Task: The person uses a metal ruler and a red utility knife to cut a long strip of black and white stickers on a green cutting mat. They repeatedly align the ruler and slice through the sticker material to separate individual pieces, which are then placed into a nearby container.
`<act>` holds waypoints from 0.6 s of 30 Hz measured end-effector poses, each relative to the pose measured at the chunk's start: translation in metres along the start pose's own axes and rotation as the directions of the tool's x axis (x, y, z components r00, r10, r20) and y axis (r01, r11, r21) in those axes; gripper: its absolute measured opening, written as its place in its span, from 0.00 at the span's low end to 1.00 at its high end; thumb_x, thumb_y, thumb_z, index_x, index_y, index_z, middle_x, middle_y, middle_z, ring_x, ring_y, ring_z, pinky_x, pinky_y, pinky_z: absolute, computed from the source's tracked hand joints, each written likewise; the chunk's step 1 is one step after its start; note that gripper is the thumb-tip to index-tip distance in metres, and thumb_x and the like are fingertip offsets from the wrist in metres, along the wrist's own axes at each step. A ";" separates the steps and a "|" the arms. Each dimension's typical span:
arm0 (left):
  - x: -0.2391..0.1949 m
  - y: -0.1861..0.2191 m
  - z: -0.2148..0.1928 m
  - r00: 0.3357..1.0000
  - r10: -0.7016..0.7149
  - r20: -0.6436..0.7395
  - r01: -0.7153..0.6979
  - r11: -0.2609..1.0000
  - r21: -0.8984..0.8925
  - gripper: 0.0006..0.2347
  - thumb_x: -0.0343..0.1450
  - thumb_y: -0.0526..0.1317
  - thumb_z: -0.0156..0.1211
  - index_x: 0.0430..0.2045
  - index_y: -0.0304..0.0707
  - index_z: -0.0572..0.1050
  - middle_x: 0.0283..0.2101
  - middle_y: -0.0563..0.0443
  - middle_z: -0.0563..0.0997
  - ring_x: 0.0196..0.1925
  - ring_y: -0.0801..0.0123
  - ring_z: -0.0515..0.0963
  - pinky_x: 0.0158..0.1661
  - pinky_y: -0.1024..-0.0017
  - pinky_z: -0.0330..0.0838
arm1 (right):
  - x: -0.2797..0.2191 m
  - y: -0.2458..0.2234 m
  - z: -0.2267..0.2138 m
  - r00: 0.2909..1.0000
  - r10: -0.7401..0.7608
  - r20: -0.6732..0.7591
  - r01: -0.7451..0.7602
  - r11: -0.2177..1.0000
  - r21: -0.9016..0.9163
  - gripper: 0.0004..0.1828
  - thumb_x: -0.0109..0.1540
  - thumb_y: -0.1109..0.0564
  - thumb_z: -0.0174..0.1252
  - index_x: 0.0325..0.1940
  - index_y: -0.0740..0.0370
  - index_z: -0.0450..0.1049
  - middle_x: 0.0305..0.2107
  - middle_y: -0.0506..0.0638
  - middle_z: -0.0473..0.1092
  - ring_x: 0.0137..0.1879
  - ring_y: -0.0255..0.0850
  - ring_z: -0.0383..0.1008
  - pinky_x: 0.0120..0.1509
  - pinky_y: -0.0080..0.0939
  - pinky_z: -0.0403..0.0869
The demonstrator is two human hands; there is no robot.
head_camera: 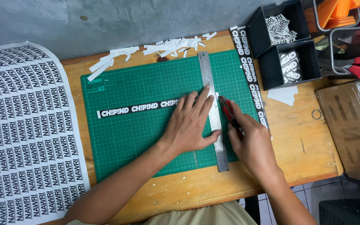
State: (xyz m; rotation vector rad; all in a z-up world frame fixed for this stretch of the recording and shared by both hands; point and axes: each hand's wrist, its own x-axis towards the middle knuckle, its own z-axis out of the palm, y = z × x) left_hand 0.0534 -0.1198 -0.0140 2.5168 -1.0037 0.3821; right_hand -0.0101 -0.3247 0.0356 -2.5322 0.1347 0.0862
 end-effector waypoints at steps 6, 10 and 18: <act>0.000 0.000 0.003 0.999 0.007 -0.031 -0.006 1.000 0.006 0.38 0.68 0.65 0.65 0.60 0.26 0.77 0.67 0.25 0.75 0.62 0.40 0.76 0.58 0.49 0.73 | 0.002 -0.006 -0.008 0.998 -0.037 -0.054 0.033 0.997 -0.067 0.34 0.66 0.63 0.65 0.79 0.59 0.79 0.39 0.61 0.83 0.45 0.63 0.85 0.42 0.59 0.82; -0.001 0.000 0.003 0.999 0.005 -0.038 -0.005 1.000 0.003 0.38 0.68 0.65 0.66 0.59 0.25 0.78 0.67 0.25 0.75 0.62 0.40 0.76 0.57 0.49 0.73 | 0.000 0.007 0.004 0.998 -0.054 -0.022 0.054 0.998 -0.008 0.35 0.66 0.61 0.66 0.79 0.52 0.79 0.38 0.56 0.83 0.44 0.58 0.85 0.42 0.55 0.83; -0.001 0.001 0.001 0.999 -0.009 -0.044 0.008 1.000 -0.018 0.38 0.66 0.64 0.69 0.59 0.25 0.77 0.66 0.25 0.75 0.62 0.38 0.77 0.58 0.47 0.74 | 0.002 0.002 0.001 0.994 -0.084 -0.068 0.076 0.990 -0.118 0.35 0.65 0.64 0.64 0.79 0.56 0.79 0.33 0.55 0.81 0.39 0.59 0.84 0.37 0.57 0.80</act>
